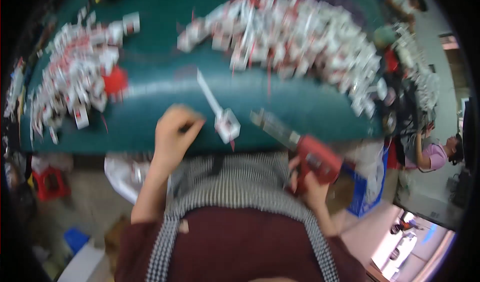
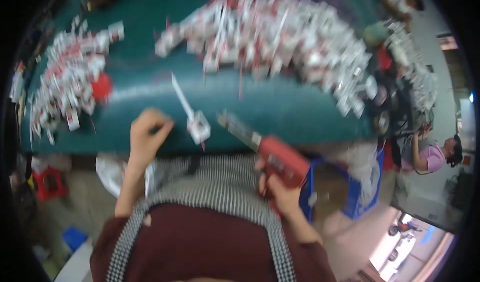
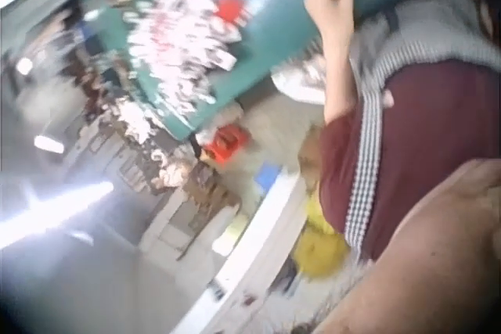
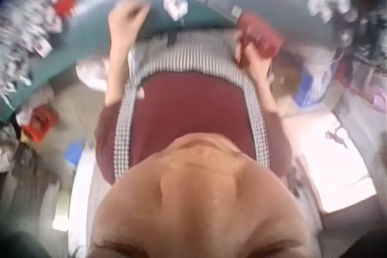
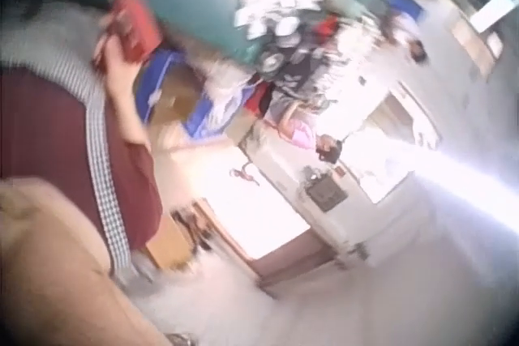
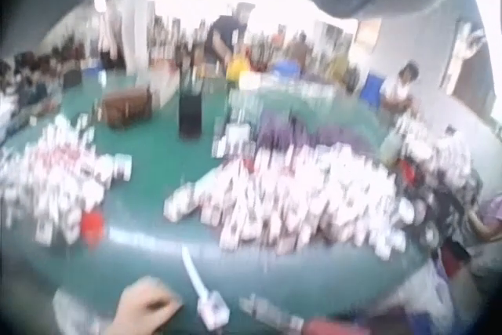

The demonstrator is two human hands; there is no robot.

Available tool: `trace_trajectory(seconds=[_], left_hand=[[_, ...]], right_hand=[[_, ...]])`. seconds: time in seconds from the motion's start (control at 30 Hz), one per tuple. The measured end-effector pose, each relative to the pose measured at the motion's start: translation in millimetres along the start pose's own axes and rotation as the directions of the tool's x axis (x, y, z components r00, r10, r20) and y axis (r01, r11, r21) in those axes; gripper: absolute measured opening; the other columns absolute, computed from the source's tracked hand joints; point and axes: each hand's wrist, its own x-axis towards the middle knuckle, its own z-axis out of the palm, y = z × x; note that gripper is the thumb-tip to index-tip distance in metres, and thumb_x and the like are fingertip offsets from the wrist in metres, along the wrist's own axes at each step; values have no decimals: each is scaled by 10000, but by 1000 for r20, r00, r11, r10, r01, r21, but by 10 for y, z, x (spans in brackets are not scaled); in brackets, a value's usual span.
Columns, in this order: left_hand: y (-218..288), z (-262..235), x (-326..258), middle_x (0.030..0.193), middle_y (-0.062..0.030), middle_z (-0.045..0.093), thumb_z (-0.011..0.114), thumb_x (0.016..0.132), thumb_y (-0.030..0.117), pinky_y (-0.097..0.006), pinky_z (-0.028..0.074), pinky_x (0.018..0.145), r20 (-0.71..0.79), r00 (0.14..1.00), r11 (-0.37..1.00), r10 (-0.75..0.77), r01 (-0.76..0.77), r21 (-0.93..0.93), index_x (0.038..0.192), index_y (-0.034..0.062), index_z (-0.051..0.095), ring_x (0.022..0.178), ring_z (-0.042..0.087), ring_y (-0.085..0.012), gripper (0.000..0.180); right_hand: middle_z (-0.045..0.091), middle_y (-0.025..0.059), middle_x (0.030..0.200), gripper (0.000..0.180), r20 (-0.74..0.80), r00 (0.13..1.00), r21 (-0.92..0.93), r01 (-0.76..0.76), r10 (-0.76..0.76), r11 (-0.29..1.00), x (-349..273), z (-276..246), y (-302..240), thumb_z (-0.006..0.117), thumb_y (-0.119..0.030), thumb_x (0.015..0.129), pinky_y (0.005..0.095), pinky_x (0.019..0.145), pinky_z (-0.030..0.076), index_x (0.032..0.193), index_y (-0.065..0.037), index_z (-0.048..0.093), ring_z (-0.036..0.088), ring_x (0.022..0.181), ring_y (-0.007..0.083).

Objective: The person solders wires inside switch housings using a soldering gun and sorts the electrical components on the workbench by hand.

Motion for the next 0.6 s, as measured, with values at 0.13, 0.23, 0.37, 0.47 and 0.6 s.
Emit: trace_trajectory(seconds=[0.13, 0.23, 0.37, 0.47, 0.6], left_hand=[[168, 375, 131, 790, -66, 569, 646, 643, 16, -309, 406, 662, -28, 999, 996, 23, -21, 89, 703, 38, 576, 773, 525, -231, 95], [91, 527, 85, 860, -82, 588, 635, 646, 10, -305, 425, 706, 12, 997, 988, 74, -75, 137, 700, 36, 552, 875, 548, -244, 103], [65, 568, -51, 932, -101, 605, 617, 659, 2, -350, 456, 792, 72, 997, 998, -23, 19, 57, 701, 19, 526, 1013, 553, -276, 103], [79, 556, -86, 932, -104, 607, 612, 666, 1, -380, 459, 814, 71, 997, 999, -12, 9, 37, 699, 17, 521, 1014, 558, -290, 97], [83, 541, -103, 929, -101, 608, 615, 666, 0, -374, 456, 815, 71, 995, 997, -73, 74, -6, 697, 16, 519, 1007, 562, -284, 102]], right_hand=[[542, 188, 993, 641, -25, 998, -50, 63, -64, 997, 15, 21, -49, 643, -377, 780, 226, 428, 371, 1183, 51, 390, 486, 501, 150], [545, 183, 988, 660, -15, 999, -76, -35, 33, 997, -11, -5, -37, 655, -392, 766, 219, 430, 367, 1182, 49, 395, 484, 504, 145], [546, 173, 978, 681, 24, 995, -132, -97, 102, 986, -67, -25, -15, 644, -426, 764, 222, 439, 363, 1170, 62, 397, 484, 517, 136], [546, 163, 953, 674, 18, 992, -138, -125, 129, 983, -107, -7, 6, 635, -434, 768, 224, 442, 361, 1154, 67, 402, 477, 515, 130], [576, 157, 978, 598, 57, 988, -86, -139, 144, 986, -53, -8, 13, 653, -365, 768, 226, 487, 406, 1161, 37, 451, 512, 561, 128]])
